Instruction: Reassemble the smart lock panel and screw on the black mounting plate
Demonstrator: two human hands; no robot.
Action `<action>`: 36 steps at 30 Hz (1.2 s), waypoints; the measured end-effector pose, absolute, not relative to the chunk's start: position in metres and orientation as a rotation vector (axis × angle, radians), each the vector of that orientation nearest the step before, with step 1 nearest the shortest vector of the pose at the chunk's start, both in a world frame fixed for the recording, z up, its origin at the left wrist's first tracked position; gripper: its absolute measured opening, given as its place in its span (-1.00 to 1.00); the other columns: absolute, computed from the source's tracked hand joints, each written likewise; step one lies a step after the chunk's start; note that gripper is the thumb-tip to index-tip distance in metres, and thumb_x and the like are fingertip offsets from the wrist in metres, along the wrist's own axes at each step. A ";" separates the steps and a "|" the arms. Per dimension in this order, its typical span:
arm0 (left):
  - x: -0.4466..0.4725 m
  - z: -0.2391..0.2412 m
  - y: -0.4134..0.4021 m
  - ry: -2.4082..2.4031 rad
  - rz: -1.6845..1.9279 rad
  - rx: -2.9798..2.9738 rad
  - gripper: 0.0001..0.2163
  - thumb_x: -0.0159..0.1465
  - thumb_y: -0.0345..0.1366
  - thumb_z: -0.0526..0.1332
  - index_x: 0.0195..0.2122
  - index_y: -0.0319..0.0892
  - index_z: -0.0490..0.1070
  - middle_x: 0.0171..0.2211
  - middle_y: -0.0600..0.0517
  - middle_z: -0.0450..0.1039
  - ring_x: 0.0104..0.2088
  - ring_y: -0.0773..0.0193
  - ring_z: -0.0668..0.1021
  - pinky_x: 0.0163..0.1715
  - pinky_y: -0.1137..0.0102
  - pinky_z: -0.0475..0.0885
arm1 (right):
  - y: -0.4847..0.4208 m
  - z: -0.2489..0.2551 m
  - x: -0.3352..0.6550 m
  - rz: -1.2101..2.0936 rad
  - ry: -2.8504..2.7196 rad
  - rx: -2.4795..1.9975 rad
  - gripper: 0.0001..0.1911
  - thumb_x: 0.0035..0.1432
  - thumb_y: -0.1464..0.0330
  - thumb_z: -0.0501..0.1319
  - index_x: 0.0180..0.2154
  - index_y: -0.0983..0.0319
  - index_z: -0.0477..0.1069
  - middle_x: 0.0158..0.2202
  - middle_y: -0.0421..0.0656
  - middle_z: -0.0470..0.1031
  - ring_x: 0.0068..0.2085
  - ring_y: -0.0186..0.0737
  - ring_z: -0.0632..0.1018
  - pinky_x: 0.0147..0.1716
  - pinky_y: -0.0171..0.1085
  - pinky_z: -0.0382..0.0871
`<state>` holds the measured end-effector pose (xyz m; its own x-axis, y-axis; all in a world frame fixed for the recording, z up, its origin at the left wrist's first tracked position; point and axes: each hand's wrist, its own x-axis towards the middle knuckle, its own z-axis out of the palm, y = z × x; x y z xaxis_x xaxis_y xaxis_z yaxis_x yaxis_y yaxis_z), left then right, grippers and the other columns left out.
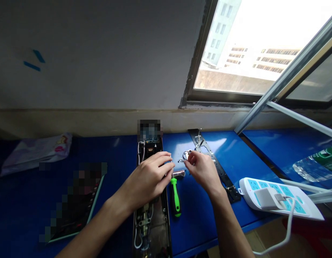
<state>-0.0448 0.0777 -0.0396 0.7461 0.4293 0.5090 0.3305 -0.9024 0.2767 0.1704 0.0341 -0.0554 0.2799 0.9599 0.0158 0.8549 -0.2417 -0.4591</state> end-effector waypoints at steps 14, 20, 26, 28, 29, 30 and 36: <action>-0.032 -0.035 0.077 0.614 0.920 2.735 -0.76 0.45 -0.42 0.17 -0.06 -0.19 0.66 0.00 -0.15 0.68 0.11 0.01 0.65 0.16 0.08 0.62 | 0.049 -0.056 0.188 0.271 -1.705 -2.211 -0.86 0.37 0.34 0.34 -0.27 0.25 0.61 -0.22 -0.07 0.64 -0.22 -0.19 0.64 -0.17 -0.18 0.55; -0.026 -0.019 0.083 0.996 1.163 2.111 -0.70 0.44 -0.14 0.27 0.07 -0.17 0.62 -0.02 -0.09 0.71 -0.11 0.10 0.74 -0.06 0.21 0.71 | 0.027 -0.009 0.167 0.250 -1.779 -1.779 -0.83 0.37 0.31 0.31 -0.28 0.15 0.67 -0.28 -0.10 0.61 -0.27 -0.18 0.61 -0.26 -0.23 0.48; -0.039 0.002 0.098 1.020 1.167 1.712 -0.72 0.36 -0.06 0.34 -0.11 -0.14 0.70 -0.29 0.00 0.75 -0.33 0.16 0.75 -0.24 0.34 0.68 | 0.038 0.027 0.139 0.453 -1.870 -1.427 -0.90 0.29 0.33 0.40 -0.32 0.13 0.68 -0.38 -0.21 0.58 -0.43 -0.32 0.50 -0.44 -0.32 0.37; -0.048 0.004 0.102 1.033 1.168 1.706 -0.73 0.35 -0.06 0.35 -0.15 -0.13 0.71 -0.32 0.00 0.74 -0.36 0.16 0.74 -0.27 0.35 0.65 | 0.052 0.032 0.135 0.455 -1.836 -1.426 -0.91 0.28 0.31 0.40 -0.29 0.14 0.68 -0.41 -0.21 0.57 -0.44 -0.32 0.49 -0.44 -0.31 0.37; -0.052 0.004 0.105 1.040 1.160 1.708 -0.74 0.34 -0.07 0.35 -0.17 -0.13 0.71 -0.34 0.01 0.74 -0.37 0.16 0.73 -0.30 0.36 0.64 | 0.060 0.032 0.133 0.429 -1.805 -1.432 -0.92 0.27 0.31 0.40 -0.24 0.16 0.68 -0.39 -0.20 0.58 -0.43 -0.31 0.50 -0.43 -0.31 0.39; -0.057 0.003 0.107 1.049 1.148 1.710 -0.75 0.34 -0.07 0.36 -0.18 -0.13 0.72 -0.36 0.01 0.73 -0.38 0.17 0.72 -0.31 0.37 0.62 | 0.068 0.032 0.131 0.413 -1.798 -1.433 -0.89 0.26 0.33 0.39 -0.17 0.16 0.67 -0.36 -0.18 0.61 -0.42 -0.31 0.52 -0.42 -0.31 0.41; -0.071 -0.009 0.118 1.073 1.107 1.676 -0.78 0.31 -0.10 0.39 -0.29 -0.14 0.70 -0.41 0.02 0.70 -0.42 0.20 0.67 -0.42 0.42 0.51 | 0.096 0.024 0.116 0.512 -1.960 -1.386 -0.83 0.18 0.49 0.35 -0.24 0.15 0.69 -0.38 -0.21 0.65 -0.42 -0.31 0.57 -0.36 -0.32 0.45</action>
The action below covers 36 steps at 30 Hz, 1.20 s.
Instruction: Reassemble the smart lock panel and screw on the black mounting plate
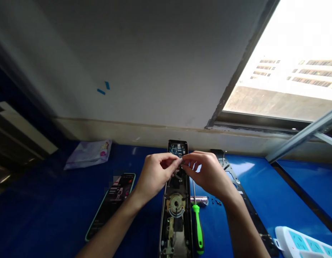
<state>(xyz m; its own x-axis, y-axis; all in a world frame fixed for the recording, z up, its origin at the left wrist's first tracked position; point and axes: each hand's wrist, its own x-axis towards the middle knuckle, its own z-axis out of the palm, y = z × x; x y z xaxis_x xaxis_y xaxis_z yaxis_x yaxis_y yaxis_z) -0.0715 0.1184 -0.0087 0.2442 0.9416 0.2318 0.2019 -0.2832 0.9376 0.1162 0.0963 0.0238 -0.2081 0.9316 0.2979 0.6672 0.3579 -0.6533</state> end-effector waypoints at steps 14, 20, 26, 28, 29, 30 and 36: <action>-0.071 -0.013 0.136 1.105 1.248 1.725 -0.78 0.41 -0.13 0.29 -0.09 -0.15 0.62 -0.40 0.03 0.68 -0.43 0.24 0.67 -0.37 0.40 0.58 | 0.119 0.016 0.120 0.476 -2.095 -1.394 -0.84 0.22 0.50 0.35 -0.38 0.19 0.65 -0.43 -0.23 0.50 -0.44 -0.36 0.45 -0.41 -0.36 0.31; -0.081 -0.025 0.151 1.295 1.315 2.258 -0.82 0.42 -0.35 0.25 -0.08 -0.12 0.67 0.02 -0.11 0.64 0.08 0.03 0.62 0.18 0.06 0.56 | 0.121 0.004 0.132 0.414 -2.125 -1.449 -0.87 0.28 0.45 0.36 -0.32 0.18 0.68 -0.39 -0.21 0.51 -0.45 -0.35 0.44 -0.42 -0.33 0.28; -0.073 -0.027 0.162 1.323 1.039 2.417 -0.74 0.37 -0.45 0.28 0.03 -0.14 0.66 0.31 -0.20 0.44 0.32 -0.12 0.47 0.33 -0.08 0.45 | 0.128 0.005 0.129 0.373 -2.177 -1.489 -0.85 0.32 0.47 0.32 -0.24 0.17 0.68 -0.30 -0.17 0.53 -0.35 -0.28 0.52 -0.33 -0.30 0.34; -0.071 -0.026 0.168 1.313 0.972 2.441 -0.72 0.34 -0.50 0.30 0.02 -0.14 0.66 0.31 -0.21 0.43 0.35 -0.15 0.44 0.35 -0.09 0.43 | 0.133 0.007 0.127 0.354 -2.190 -1.503 -0.84 0.33 0.48 0.31 -0.23 0.17 0.68 -0.27 -0.15 0.52 -0.30 -0.26 0.52 -0.31 -0.29 0.35; -0.070 -0.026 0.171 1.297 0.947 2.449 -0.71 0.32 -0.51 0.31 0.01 -0.14 0.67 0.30 -0.20 0.45 0.36 -0.15 0.44 0.36 -0.09 0.43 | 0.135 0.007 0.127 0.346 -2.197 -1.509 -0.83 0.33 0.48 0.31 -0.23 0.17 0.68 -0.25 -0.15 0.51 -0.29 -0.25 0.53 -0.30 -0.28 0.35; -0.070 -0.025 0.173 1.278 0.933 2.452 -0.71 0.31 -0.53 0.31 0.00 -0.13 0.67 0.27 -0.18 0.48 0.35 -0.14 0.44 0.36 -0.07 0.43 | 0.137 0.008 0.127 0.341 -2.205 -1.513 -0.84 0.33 0.48 0.31 -0.22 0.17 0.69 -0.24 -0.14 0.51 -0.27 -0.24 0.53 -0.29 -0.27 0.35; -0.070 -0.021 0.177 1.237 0.902 2.399 -0.74 0.30 -0.51 0.31 -0.04 -0.15 0.67 0.22 -0.21 0.49 0.27 -0.09 0.54 0.31 0.02 0.50 | 0.141 0.011 0.127 0.336 -2.265 -1.511 -0.82 0.33 0.48 0.32 -0.21 0.13 0.70 -0.21 -0.16 0.52 -0.27 -0.26 0.53 -0.26 -0.27 0.36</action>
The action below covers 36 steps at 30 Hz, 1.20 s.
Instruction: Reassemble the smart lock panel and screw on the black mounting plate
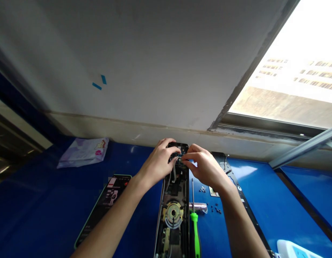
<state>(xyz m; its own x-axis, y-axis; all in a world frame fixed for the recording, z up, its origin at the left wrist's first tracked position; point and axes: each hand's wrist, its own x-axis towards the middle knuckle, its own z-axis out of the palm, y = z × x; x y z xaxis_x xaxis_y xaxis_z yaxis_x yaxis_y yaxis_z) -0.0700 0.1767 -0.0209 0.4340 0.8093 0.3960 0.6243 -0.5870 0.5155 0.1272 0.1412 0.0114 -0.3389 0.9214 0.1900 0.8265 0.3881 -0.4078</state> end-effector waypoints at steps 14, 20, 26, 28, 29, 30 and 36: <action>-0.071 -0.020 0.175 1.215 0.886 2.381 -0.78 0.27 -0.54 0.34 -0.12 -0.19 0.70 0.29 -0.22 0.48 0.29 -0.09 0.55 0.33 0.04 0.47 | 0.143 0.009 0.123 0.294 -2.261 -1.476 -0.82 0.28 0.54 0.32 -0.25 0.21 0.69 -0.25 -0.15 0.51 -0.34 -0.30 0.49 -0.30 -0.27 0.35; -0.071 -0.022 0.176 1.179 0.923 2.423 -0.80 0.27 -0.53 0.35 -0.15 -0.17 0.71 0.26 -0.21 0.51 0.27 -0.09 0.57 0.31 0.02 0.50 | 0.140 0.003 0.123 0.331 -2.183 -1.438 -0.80 0.28 0.54 0.29 -0.28 0.20 0.67 -0.27 -0.15 0.50 -0.37 -0.32 0.50 -0.32 -0.30 0.39; -0.072 -0.026 0.176 1.148 0.976 2.445 -0.79 0.32 -0.51 0.32 -0.12 -0.15 0.71 0.24 -0.21 0.53 0.27 -0.06 0.57 0.30 0.02 0.52 | 0.143 -0.002 0.125 0.376 -2.090 -1.407 -0.76 0.19 0.59 0.28 -0.21 0.20 0.64 -0.32 -0.20 0.52 -0.45 -0.39 0.49 -0.41 -0.39 0.41; -0.072 -0.027 0.175 1.153 0.983 2.443 -0.80 0.32 -0.50 0.32 -0.14 -0.17 0.72 0.25 -0.23 0.52 0.28 -0.08 0.56 0.30 0.00 0.51 | 0.146 -0.003 0.125 0.359 -2.079 -1.412 -0.80 0.15 0.60 0.31 -0.28 0.21 0.62 -0.36 -0.22 0.51 -0.45 -0.39 0.47 -0.40 -0.38 0.38; -0.072 -0.028 0.175 1.155 0.982 2.441 -0.81 0.32 -0.50 0.32 -0.15 -0.18 0.72 0.26 -0.25 0.51 0.29 -0.10 0.55 0.30 -0.01 0.50 | 0.147 -0.003 0.125 0.351 -2.080 -1.415 -0.82 0.14 0.60 0.33 -0.31 0.21 0.61 -0.37 -0.22 0.51 -0.44 -0.38 0.47 -0.39 -0.37 0.37; -0.072 -0.028 0.175 1.156 0.983 2.442 -0.82 0.32 -0.49 0.32 -0.16 -0.19 0.72 0.27 -0.26 0.51 0.29 -0.11 0.55 0.30 -0.01 0.50 | 0.148 -0.003 0.125 0.344 -2.082 -1.418 -0.82 0.14 0.60 0.34 -0.34 0.21 0.60 -0.38 -0.22 0.51 -0.43 -0.37 0.48 -0.38 -0.37 0.36; -0.072 -0.032 0.177 1.145 1.007 2.455 -0.80 0.30 -0.49 0.31 -0.15 -0.17 0.72 0.28 -0.24 0.51 0.31 -0.09 0.54 0.32 -0.02 0.49 | 0.146 -0.002 0.123 0.312 -2.092 -1.432 -0.82 0.16 0.59 0.34 -0.37 0.20 0.59 -0.38 -0.20 0.54 -0.41 -0.33 0.48 -0.34 -0.33 0.32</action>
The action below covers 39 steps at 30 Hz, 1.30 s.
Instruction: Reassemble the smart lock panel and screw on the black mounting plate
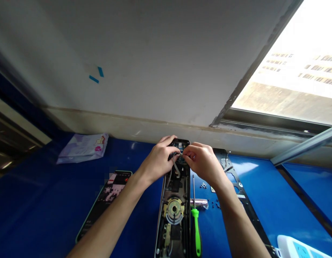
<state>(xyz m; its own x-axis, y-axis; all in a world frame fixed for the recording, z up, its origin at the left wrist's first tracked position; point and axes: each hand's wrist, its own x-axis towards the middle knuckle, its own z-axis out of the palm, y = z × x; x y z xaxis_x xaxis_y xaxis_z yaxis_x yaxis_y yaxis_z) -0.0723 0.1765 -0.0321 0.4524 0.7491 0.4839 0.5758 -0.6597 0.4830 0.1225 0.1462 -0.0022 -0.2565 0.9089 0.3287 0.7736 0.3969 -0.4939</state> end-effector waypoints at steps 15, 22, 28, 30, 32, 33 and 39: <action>-0.077 -0.028 0.177 1.133 1.015 2.332 -0.76 0.29 -0.40 0.34 -0.04 -0.11 0.71 0.34 -0.16 0.48 0.33 -0.07 0.53 0.34 0.01 0.45 | 0.138 0.005 0.123 0.406 -2.065 -1.393 -0.85 0.18 0.54 0.26 -0.31 0.19 0.53 -0.33 -0.19 0.53 -0.44 -0.34 0.44 -0.38 -0.32 0.32; -0.068 -0.020 0.148 1.373 1.176 2.127 -0.69 0.31 -0.44 0.30 0.05 -0.12 0.65 0.35 -0.18 0.45 0.39 -0.08 0.46 0.40 -0.04 0.37 | 0.108 0.018 0.115 0.761 -1.967 -1.256 -0.89 0.16 0.43 0.28 -0.26 0.14 0.39 -0.42 -0.29 0.56 -0.43 -0.35 0.52 -0.40 -0.37 0.41; -0.064 -0.038 0.115 1.404 1.432 2.037 -0.73 0.47 -0.32 0.18 0.14 -0.04 0.52 0.32 -0.13 0.45 0.34 0.04 0.50 0.37 0.01 0.42 | 0.113 0.013 0.121 0.926 -1.841 -1.263 -0.88 0.18 0.35 0.35 -0.31 0.16 0.41 -0.42 -0.24 0.61 -0.37 -0.27 0.65 -0.28 -0.29 0.57; -0.069 -0.048 0.107 1.337 1.392 2.012 -0.71 0.46 -0.28 0.21 0.18 -0.04 0.48 0.35 -0.14 0.41 0.36 0.02 0.48 0.38 0.00 0.41 | 0.114 0.012 0.123 0.969 -1.836 -1.259 -0.88 0.15 0.36 0.38 -0.30 0.17 0.45 -0.43 -0.24 0.63 -0.36 -0.25 0.68 -0.29 -0.29 0.58; -0.073 -0.058 0.102 1.254 1.329 1.957 -0.65 0.43 -0.24 0.26 0.23 -0.04 0.43 0.41 -0.15 0.33 0.41 -0.02 0.42 0.39 -0.03 0.39 | 0.115 0.011 0.122 0.981 -1.825 -1.258 -0.89 0.13 0.38 0.38 -0.29 0.18 0.48 -0.41 -0.23 0.65 -0.35 -0.25 0.70 -0.29 -0.29 0.59; -0.074 -0.063 0.100 1.217 1.311 1.909 -0.61 0.42 -0.22 0.29 0.25 -0.04 0.41 0.45 -0.16 0.29 0.43 -0.05 0.39 0.38 -0.03 0.40 | 0.116 0.011 0.122 0.974 -1.820 -1.259 -0.90 0.12 0.39 0.38 -0.29 0.18 0.49 -0.39 -0.22 0.66 -0.34 -0.25 0.71 -0.28 -0.29 0.59; -0.072 -0.079 0.097 1.031 1.224 1.566 -0.57 0.38 -0.24 0.32 0.26 -0.08 0.36 0.22 -0.14 0.57 0.12 0.05 0.69 0.16 0.14 0.63 | 0.119 0.009 0.117 0.911 -1.828 -1.273 -0.93 0.14 0.42 0.37 -0.33 0.18 0.50 -0.38 -0.22 0.66 -0.31 -0.26 0.69 -0.20 -0.25 0.60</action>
<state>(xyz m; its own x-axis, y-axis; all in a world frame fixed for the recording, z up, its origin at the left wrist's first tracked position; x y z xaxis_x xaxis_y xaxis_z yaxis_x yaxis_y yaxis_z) -0.0722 0.0969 -0.0788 0.1730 0.9507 0.2575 0.0922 -0.2759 0.9568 0.1165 0.1194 0.0092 -0.2542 0.9536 0.1610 0.4457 0.2633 -0.8556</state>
